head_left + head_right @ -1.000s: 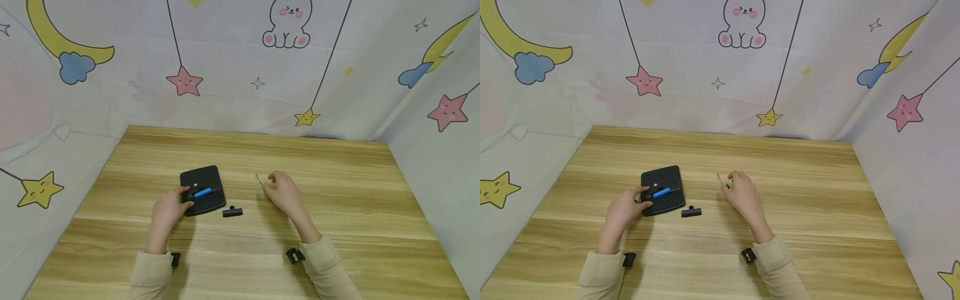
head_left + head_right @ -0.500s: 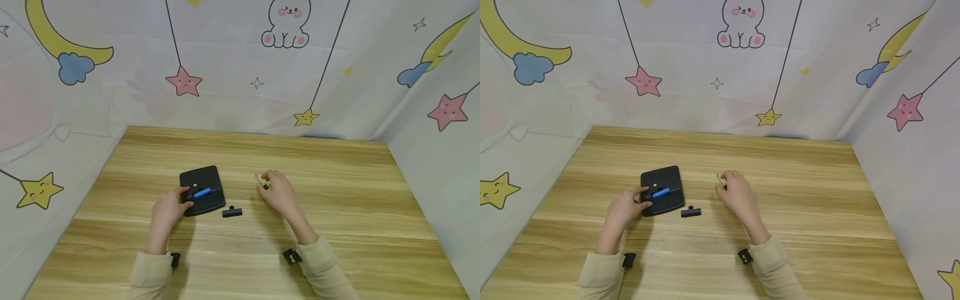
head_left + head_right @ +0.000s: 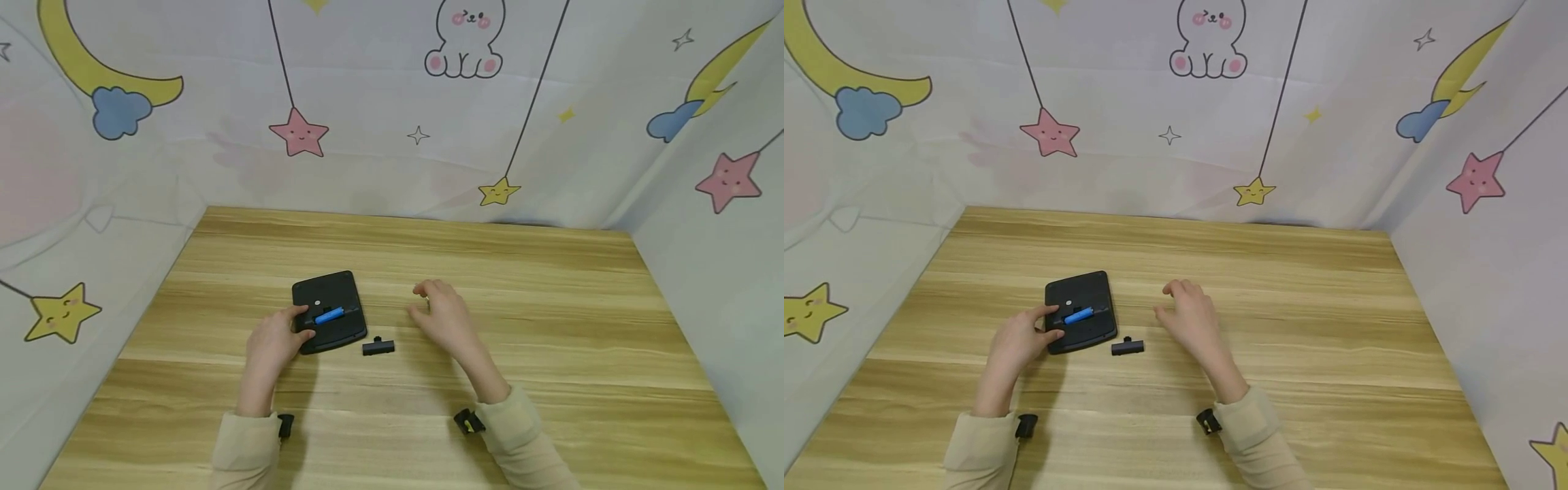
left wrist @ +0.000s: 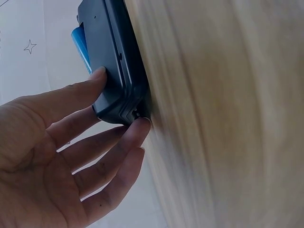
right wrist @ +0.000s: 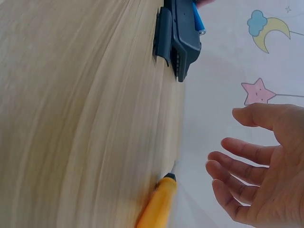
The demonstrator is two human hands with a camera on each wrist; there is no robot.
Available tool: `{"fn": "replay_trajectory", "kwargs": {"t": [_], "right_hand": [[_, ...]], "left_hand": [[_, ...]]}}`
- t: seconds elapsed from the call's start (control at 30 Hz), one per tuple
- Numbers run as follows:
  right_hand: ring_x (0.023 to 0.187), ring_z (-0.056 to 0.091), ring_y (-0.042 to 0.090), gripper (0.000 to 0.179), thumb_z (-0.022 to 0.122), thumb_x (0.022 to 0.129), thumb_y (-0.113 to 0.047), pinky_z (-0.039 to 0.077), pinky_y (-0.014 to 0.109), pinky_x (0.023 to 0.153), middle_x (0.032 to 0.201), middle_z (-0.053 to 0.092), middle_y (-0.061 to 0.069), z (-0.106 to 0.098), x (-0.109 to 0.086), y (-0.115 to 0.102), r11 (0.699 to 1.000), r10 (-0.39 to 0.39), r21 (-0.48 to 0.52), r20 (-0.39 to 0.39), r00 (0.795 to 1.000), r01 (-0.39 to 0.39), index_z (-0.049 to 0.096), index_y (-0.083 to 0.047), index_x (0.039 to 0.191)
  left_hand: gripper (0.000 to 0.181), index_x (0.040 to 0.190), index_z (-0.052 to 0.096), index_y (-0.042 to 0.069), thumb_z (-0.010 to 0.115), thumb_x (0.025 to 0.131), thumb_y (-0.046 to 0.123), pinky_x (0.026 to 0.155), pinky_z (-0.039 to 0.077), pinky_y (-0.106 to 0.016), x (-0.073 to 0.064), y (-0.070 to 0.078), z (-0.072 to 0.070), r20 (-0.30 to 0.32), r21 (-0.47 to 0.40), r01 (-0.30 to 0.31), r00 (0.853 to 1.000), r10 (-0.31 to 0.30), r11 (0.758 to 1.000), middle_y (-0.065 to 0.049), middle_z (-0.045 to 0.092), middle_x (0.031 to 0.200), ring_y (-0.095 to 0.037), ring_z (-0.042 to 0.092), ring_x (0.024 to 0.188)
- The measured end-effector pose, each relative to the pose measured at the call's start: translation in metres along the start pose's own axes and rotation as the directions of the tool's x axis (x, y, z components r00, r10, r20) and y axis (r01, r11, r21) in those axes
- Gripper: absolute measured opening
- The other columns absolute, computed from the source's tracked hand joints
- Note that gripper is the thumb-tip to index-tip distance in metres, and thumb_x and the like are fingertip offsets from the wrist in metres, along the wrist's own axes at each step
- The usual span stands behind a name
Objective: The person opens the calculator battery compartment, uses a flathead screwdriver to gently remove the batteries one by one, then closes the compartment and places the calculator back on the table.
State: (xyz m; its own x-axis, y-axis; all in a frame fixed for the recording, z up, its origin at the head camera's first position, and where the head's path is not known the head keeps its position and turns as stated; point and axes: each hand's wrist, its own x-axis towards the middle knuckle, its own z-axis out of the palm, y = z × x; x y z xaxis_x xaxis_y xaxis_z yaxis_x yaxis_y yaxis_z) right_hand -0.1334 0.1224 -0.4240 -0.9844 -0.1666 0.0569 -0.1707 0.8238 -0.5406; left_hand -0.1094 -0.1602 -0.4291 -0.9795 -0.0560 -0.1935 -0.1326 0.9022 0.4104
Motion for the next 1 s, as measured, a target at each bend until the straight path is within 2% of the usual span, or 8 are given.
{"fn": "replay_trajectory", "kwargs": {"t": [0.27, 0.6, 0.77, 0.8, 0.9, 1.0], "right_hand": [[0.111, 0.059, 0.026, 0.035, 0.068, 0.088, -0.032, 0.048, 0.044, 0.094, 0.117, 0.065, 0.006, 0.005, 0.001, -0.018, 1.000, -0.022, -0.004, 0.017, 1.000, 0.022, 0.064, -0.010, 0.115], [0.106, 0.059, 0.027, 0.034, 0.069, 0.087, -0.030, 0.048, 0.043, 0.090, 0.113, 0.066, 0.007, 0.014, 0.002, -0.029, 0.996, -0.084, -0.002, 0.027, 0.996, 0.084, 0.064, -0.008, 0.113], [0.106, 0.058, 0.027, 0.034, 0.068, 0.088, -0.029, 0.047, 0.043, 0.091, 0.114, 0.066, 0.009, 0.019, 0.003, -0.033, 0.993, -0.118, 0.024, 0.041, 0.992, 0.117, 0.064, -0.007, 0.114], [0.106, 0.058, 0.027, 0.034, 0.068, 0.088, -0.029, 0.047, 0.044, 0.091, 0.115, 0.066, 0.009, 0.020, 0.003, -0.034, 0.992, -0.127, 0.029, 0.046, 0.991, 0.125, 0.064, -0.007, 0.114], [0.108, 0.057, 0.028, 0.034, 0.069, 0.088, -0.028, 0.041, 0.049, 0.105, 0.115, 0.066, 0.009, 0.023, 0.005, -0.037, 0.989, -0.146, 0.031, 0.058, 0.988, 0.145, 0.063, -0.008, 0.115], [0.109, 0.057, 0.027, 0.034, 0.068, 0.088, -0.028, 0.040, 0.048, 0.106, 0.115, 0.065, 0.008, 0.026, 0.005, -0.039, 0.988, -0.151, 0.022, 0.083, 0.985, 0.150, 0.062, -0.011, 0.117]], "left_hand": [[0.054, 0.135, 0.056, 0.012, 0.072, 0.085, 0.027, 0.063, 0.051, -0.044, 0.001, -0.001, 0.000, -0.002, 0.002, 0.000, 1.000, 0.000, 1.000, -0.026, 0.055, 0.134, -0.044, 0.063, 0.101], [0.054, 0.135, 0.056, 0.012, 0.072, 0.086, 0.027, 0.067, 0.052, -0.046, 0.000, -0.001, 0.000, -0.002, 0.002, -0.009, 1.000, 0.009, 1.000, -0.026, 0.056, 0.134, -0.045, 0.062, 0.104], [0.054, 0.135, 0.056, 0.012, 0.072, 0.086, 0.026, 0.060, 0.050, -0.041, 0.000, 0.000, -0.001, 0.003, -0.007, 0.000, 1.000, 0.000, 1.000, -0.026, 0.055, 0.134, -0.041, 0.064, 0.096], [0.054, 0.135, 0.057, 0.012, 0.072, 0.086, 0.026, 0.059, 0.049, -0.040, -0.001, 0.000, -0.001, 0.002, -0.008, 0.001, 1.000, -0.001, 1.000, -0.026, 0.055, 0.134, -0.041, 0.065, 0.095], [0.053, 0.134, 0.057, 0.012, 0.072, 0.085, 0.026, 0.060, 0.050, -0.040, -0.001, 0.000, -0.001, 0.002, -0.008, 0.000, 1.000, 0.000, 1.000, -0.026, 0.055, 0.134, -0.041, 0.064, 0.096], [0.053, 0.134, 0.057, 0.012, 0.072, 0.085, 0.026, 0.065, 0.052, -0.045, -0.001, 0.000, -0.001, 0.001, -0.001, -0.004, 1.000, 0.004, 1.000, -0.026, 0.056, 0.133, -0.044, 0.063, 0.102]]}}
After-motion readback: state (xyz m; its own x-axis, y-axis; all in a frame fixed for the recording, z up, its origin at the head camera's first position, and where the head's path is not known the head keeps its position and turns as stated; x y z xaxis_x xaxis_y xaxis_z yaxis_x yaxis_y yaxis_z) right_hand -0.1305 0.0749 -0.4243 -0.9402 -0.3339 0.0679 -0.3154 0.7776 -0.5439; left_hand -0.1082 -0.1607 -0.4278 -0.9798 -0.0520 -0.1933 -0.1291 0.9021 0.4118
